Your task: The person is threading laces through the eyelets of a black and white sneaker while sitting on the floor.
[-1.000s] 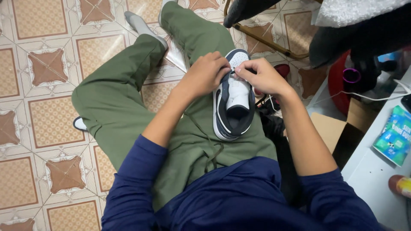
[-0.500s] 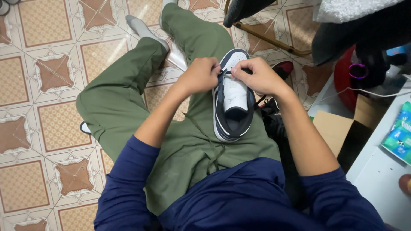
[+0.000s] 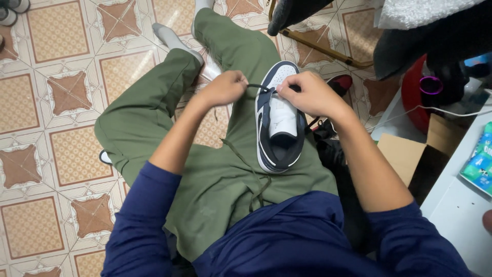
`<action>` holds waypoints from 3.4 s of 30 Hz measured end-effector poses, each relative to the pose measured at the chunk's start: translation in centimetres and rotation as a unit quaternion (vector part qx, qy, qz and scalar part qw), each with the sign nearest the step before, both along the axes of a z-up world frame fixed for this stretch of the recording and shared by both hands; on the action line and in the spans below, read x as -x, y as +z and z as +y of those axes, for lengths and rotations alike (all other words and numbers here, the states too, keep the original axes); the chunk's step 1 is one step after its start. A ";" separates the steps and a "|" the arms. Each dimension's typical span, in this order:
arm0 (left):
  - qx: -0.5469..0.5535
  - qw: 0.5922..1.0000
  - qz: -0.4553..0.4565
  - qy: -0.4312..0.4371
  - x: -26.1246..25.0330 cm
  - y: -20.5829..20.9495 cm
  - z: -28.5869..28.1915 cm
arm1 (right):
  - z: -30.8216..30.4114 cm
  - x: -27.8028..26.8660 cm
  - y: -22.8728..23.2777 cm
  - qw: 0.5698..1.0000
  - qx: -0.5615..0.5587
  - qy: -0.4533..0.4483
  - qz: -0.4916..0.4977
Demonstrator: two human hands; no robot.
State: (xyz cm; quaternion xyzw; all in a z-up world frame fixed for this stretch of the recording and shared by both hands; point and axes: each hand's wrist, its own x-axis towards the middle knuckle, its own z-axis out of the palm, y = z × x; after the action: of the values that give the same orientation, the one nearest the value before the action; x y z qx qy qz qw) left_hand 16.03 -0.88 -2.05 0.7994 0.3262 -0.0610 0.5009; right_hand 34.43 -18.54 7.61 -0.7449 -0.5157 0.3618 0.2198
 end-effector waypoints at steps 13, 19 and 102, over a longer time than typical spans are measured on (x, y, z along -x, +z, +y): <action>-0.148 0.942 -0.298 -0.036 2.2 12.4 -10.2 | -9.3 1.1 8.1 0.997 -0.067 0.009 0.041; -0.180 0.885 -0.393 -0.175 4.1 18.1 -14.0 | -13.6 5.0 16.1 0.984 -0.151 0.083 0.053; -0.112 0.981 0.010 0.157 -6.6 6.8 -12.5 | -6.9 0.6 -7.1 0.859 -0.162 -0.393 0.286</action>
State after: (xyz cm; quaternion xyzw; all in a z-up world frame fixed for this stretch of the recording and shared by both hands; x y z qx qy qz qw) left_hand 22.62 -13.36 4.78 0.7885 0.4575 0.0468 0.4084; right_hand 33.85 -25.46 0.54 -0.7034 -0.1462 0.3540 0.5987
